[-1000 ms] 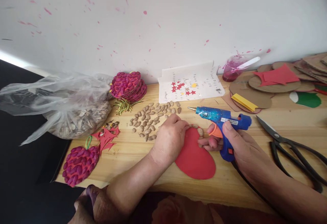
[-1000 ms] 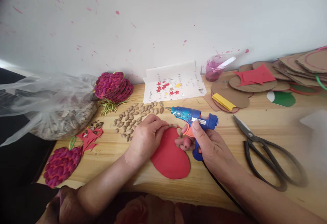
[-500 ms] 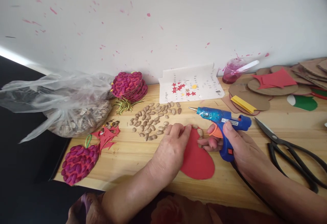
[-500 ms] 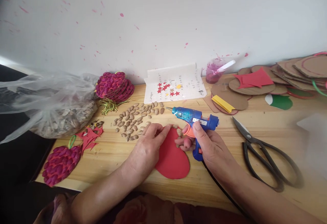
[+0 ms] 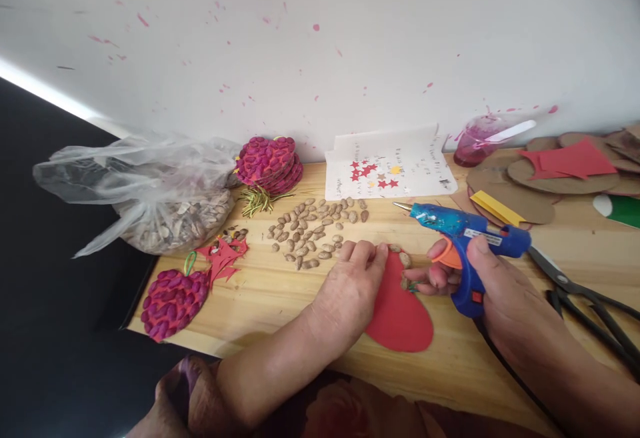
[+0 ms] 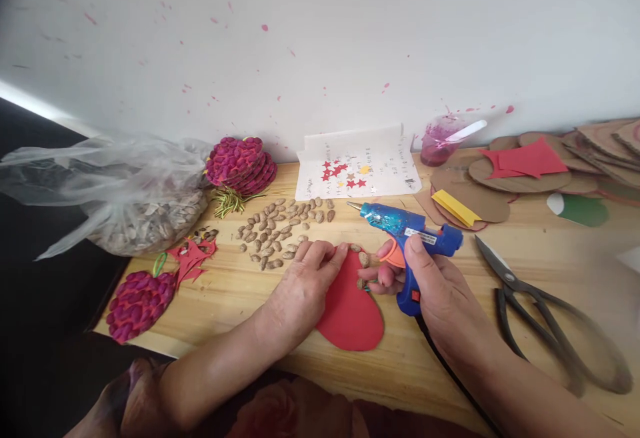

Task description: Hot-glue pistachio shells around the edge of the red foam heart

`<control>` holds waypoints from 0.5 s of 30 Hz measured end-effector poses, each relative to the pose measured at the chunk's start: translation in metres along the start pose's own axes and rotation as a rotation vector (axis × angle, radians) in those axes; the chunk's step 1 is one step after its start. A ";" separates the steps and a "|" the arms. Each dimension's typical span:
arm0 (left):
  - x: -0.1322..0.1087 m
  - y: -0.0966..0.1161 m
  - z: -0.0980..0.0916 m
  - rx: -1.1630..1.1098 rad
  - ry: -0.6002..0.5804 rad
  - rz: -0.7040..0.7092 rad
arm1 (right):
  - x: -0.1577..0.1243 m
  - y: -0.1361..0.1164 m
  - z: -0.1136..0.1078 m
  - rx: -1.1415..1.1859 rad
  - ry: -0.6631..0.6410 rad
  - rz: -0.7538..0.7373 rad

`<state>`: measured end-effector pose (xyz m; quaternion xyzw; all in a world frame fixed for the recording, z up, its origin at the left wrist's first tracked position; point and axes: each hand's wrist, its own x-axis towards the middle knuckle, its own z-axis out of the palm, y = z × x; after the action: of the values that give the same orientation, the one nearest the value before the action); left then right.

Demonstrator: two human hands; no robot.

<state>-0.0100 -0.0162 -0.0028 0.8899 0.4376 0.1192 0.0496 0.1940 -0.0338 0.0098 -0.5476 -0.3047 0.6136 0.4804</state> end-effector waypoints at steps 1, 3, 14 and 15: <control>0.001 0.000 -0.001 0.006 -0.004 0.000 | 0.002 0.000 0.000 0.001 0.004 0.006; 0.002 0.000 -0.003 0.001 -0.017 -0.004 | 0.005 0.001 -0.001 0.010 0.005 0.004; 0.000 -0.004 0.002 -0.050 -0.030 -0.026 | 0.009 -0.002 -0.001 0.023 0.019 -0.099; 0.000 -0.005 0.003 -0.055 -0.026 -0.019 | 0.010 -0.003 0.000 0.024 0.014 -0.111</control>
<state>-0.0133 -0.0128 -0.0065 0.8854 0.4419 0.1193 0.0810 0.1957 -0.0239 0.0088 -0.5284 -0.3240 0.5859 0.5221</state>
